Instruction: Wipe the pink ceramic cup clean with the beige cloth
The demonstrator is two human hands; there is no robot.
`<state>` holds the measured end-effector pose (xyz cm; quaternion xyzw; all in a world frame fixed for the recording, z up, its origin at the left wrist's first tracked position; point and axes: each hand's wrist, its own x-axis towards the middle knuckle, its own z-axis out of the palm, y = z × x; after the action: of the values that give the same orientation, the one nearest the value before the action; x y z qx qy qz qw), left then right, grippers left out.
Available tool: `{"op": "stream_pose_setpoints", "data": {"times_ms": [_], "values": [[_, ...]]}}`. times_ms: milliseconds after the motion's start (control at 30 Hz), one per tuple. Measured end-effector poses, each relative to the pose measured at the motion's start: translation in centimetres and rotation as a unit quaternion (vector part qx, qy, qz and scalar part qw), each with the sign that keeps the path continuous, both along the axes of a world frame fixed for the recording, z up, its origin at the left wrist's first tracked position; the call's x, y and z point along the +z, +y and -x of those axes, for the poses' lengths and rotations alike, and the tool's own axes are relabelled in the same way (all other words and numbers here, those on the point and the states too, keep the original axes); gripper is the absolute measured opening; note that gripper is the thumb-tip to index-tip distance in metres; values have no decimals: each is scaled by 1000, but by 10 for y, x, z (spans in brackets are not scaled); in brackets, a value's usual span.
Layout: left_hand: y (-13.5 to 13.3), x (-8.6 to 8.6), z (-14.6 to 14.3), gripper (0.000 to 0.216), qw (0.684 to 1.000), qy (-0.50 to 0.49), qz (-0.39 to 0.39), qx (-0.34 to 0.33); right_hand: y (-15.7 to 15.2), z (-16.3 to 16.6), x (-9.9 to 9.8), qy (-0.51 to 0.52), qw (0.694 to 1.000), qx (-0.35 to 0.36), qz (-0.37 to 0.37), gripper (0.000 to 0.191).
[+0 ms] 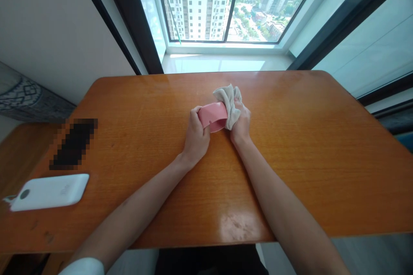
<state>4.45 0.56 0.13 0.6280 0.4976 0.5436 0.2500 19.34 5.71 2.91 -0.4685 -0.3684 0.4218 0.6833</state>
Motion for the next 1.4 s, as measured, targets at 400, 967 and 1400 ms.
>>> {"op": "stream_pose_setpoints", "data": {"times_ms": [400,967,1400], "values": [[5,-6,-3,29,999,-37,9,-27,-49,32,43,-612,756,8,-234,36],[1,6,-2,46,999,32,-1,-10,-5,12,26,-109,990,86,-20,39],[5,-1,1,50,1000,-3,-4,-7,4,-5,-5,-16,996,74,39,43]]}}
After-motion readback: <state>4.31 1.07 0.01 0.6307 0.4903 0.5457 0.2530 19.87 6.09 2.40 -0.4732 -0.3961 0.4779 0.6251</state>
